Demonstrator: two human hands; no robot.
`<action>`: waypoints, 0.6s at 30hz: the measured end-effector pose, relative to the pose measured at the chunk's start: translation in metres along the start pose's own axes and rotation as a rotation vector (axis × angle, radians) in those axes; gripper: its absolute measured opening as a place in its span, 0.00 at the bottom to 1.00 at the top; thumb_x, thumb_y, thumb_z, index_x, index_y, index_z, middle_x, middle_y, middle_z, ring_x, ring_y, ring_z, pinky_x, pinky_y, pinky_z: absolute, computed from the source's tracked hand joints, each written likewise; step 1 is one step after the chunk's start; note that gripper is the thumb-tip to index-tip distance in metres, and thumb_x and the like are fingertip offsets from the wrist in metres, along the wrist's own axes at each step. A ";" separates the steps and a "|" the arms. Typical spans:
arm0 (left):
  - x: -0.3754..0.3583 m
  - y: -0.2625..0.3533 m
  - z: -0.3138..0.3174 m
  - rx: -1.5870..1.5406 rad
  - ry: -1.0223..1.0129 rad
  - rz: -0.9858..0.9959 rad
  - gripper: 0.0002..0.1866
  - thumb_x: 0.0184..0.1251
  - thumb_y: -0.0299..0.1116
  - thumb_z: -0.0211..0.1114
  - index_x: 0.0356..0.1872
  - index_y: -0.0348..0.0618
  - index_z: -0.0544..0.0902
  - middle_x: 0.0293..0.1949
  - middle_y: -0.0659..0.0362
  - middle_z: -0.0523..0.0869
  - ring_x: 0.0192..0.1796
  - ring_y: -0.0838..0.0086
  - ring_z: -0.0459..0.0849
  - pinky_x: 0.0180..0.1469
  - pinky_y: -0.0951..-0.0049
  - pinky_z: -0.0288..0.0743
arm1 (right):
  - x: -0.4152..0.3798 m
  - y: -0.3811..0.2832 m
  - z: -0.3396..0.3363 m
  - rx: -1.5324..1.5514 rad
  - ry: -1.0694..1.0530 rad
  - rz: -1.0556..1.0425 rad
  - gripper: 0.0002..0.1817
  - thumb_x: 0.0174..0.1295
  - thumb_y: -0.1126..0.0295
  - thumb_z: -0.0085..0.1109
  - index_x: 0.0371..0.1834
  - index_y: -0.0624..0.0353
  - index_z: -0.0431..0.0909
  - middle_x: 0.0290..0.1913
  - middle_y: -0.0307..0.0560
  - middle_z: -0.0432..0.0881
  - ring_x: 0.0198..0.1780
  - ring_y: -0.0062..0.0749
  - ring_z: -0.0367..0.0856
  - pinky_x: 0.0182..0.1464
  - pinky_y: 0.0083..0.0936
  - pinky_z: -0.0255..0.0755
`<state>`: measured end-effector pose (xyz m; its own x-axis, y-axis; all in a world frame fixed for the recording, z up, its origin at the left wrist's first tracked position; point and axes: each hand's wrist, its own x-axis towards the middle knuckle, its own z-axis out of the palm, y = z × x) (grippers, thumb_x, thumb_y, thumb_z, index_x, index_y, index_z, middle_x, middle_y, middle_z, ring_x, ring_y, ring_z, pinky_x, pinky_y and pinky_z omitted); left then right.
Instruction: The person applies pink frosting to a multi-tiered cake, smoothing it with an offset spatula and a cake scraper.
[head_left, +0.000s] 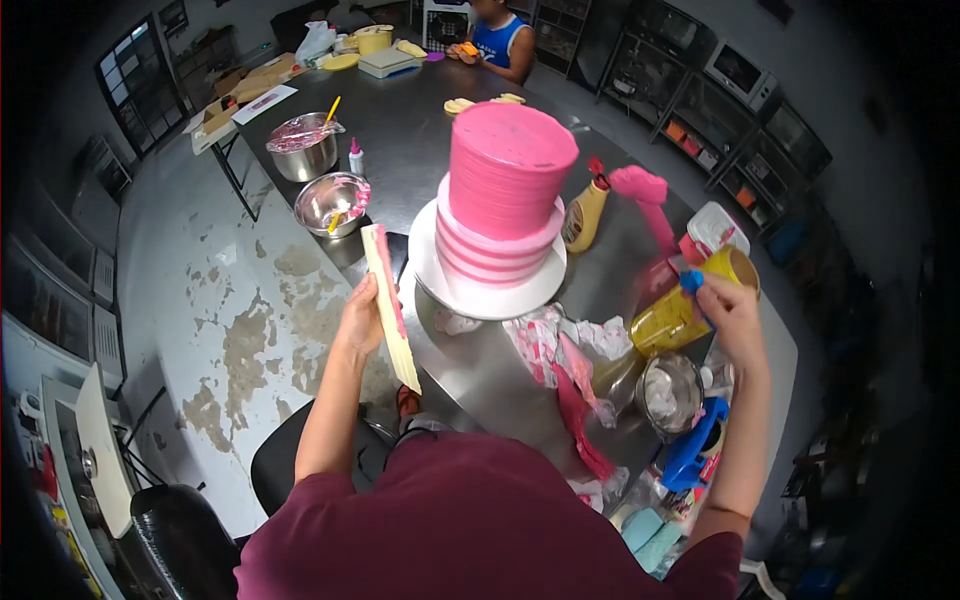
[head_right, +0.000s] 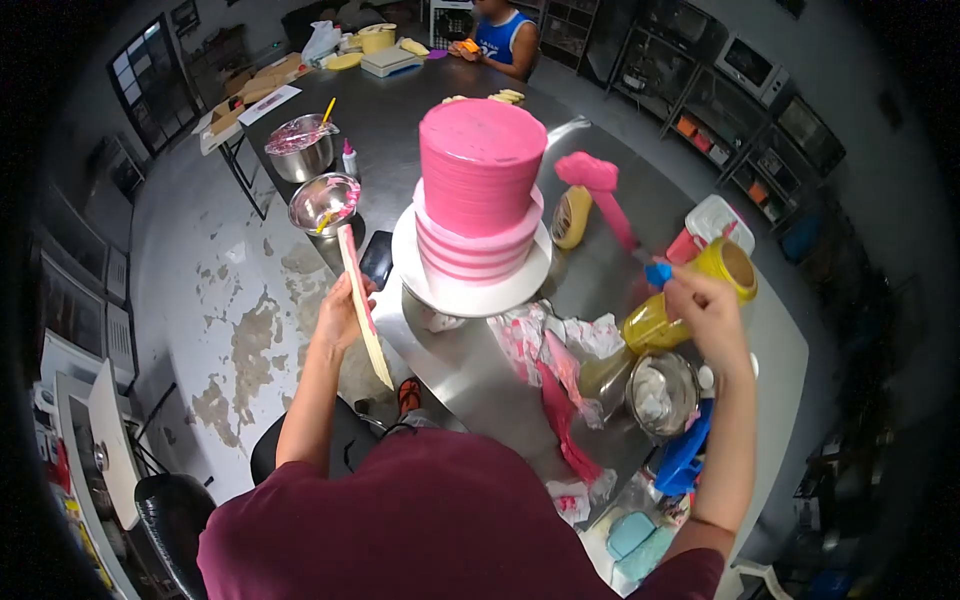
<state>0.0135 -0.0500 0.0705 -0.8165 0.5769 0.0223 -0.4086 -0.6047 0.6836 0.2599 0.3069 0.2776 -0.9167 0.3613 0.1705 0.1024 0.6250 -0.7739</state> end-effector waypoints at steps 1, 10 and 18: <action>0.004 0.000 -0.008 -0.068 0.062 0.036 0.11 0.66 0.38 0.47 0.40 0.43 0.71 0.35 0.62 0.77 0.38 0.71 0.76 0.46 0.69 0.71 | 0.019 -0.018 -0.002 -0.067 -0.026 -0.088 0.13 0.57 0.70 0.54 0.43 0.63 0.77 0.23 0.36 0.73 0.25 0.16 0.69 0.29 0.15 0.63; 0.058 -0.023 -0.086 -0.319 0.224 -0.321 0.11 0.64 0.43 0.49 0.39 0.48 0.72 0.47 0.52 0.72 0.53 0.54 0.66 0.58 0.50 0.57 | 0.177 -0.195 0.037 -0.907 -0.238 -0.677 0.14 0.44 0.68 0.64 0.35 0.59 0.80 0.27 0.45 0.77 0.31 0.37 0.75 0.34 0.28 0.68; 0.080 -0.031 -0.089 -0.499 0.167 -0.451 0.12 0.63 0.43 0.51 0.38 0.48 0.72 0.53 0.47 0.65 0.59 0.50 0.62 0.60 0.47 0.54 | 0.228 -0.268 0.122 -1.508 -0.438 -0.904 0.13 0.36 0.72 0.65 0.30 0.59 0.82 0.26 0.43 0.77 0.34 0.36 0.76 0.34 0.29 0.69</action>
<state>-0.0755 -0.0340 -0.0145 -0.5582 0.7632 -0.3255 -0.8290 -0.5292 0.1810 -0.0233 0.1370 0.4495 -0.8810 -0.4418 -0.1695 -0.4355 0.6169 0.6556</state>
